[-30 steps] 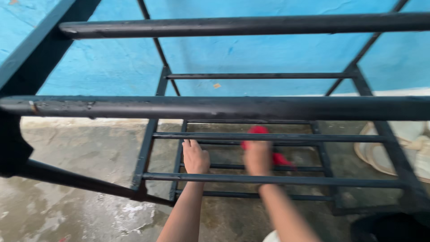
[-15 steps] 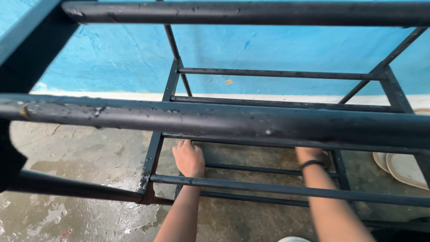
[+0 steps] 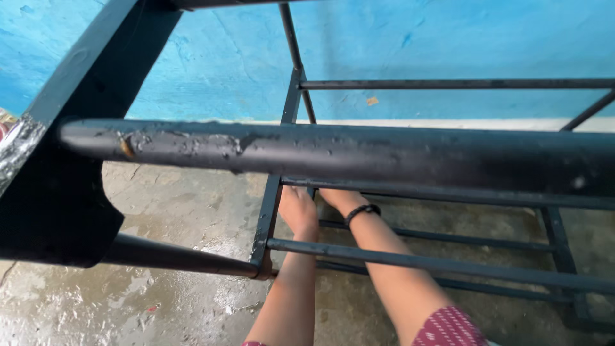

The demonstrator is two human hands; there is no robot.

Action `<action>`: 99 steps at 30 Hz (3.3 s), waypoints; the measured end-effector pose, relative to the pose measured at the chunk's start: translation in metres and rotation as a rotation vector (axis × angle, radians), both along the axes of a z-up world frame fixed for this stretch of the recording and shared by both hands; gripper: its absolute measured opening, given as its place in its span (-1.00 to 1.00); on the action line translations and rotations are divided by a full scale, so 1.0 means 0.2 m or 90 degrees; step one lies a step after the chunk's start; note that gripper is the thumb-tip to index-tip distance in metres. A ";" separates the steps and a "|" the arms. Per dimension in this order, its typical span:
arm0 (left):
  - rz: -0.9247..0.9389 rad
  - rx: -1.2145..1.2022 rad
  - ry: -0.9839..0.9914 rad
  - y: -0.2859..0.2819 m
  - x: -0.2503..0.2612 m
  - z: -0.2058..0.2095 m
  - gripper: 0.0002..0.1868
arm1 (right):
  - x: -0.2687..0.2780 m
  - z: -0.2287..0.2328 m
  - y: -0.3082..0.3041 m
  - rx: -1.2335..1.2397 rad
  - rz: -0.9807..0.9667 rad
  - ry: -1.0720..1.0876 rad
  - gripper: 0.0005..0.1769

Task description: The person sits on the floor and wipes a pair of white clogs with a red cloth. They then wipe a metal shoe rack and proceed to wipe a pair of beige slip-on shoes.

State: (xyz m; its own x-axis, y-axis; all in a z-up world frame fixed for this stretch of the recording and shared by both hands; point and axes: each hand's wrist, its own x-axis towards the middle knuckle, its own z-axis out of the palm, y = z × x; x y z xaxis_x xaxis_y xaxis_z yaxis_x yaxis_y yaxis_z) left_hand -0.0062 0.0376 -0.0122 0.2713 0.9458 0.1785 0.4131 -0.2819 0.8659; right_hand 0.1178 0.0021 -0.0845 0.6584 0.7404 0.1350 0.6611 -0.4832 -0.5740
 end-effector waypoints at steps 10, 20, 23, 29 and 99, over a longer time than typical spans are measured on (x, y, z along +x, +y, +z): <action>0.178 -0.225 0.168 -0.33 -0.20 0.21 -0.57 | -0.40 -0.36 -0.35 0.135 0.228 0.457 -0.72; 0.042 -0.552 0.271 -0.96 -0.13 -0.05 -0.56 | -0.32 0.43 -1.29 -0.171 0.209 0.287 -0.50; -0.182 -0.775 -0.257 -1.27 0.22 -0.22 -0.69 | -0.17 0.73 -1.71 -0.145 -0.035 0.131 -0.41; -0.661 0.231 0.155 -1.57 0.60 -0.03 -0.70 | 0.25 0.66 -2.02 -0.021 -0.462 -0.308 -0.62; -0.331 0.081 0.598 -1.27 -1.34 -0.10 -0.31 | -1.47 0.64 -2.00 0.440 -0.358 0.634 -0.58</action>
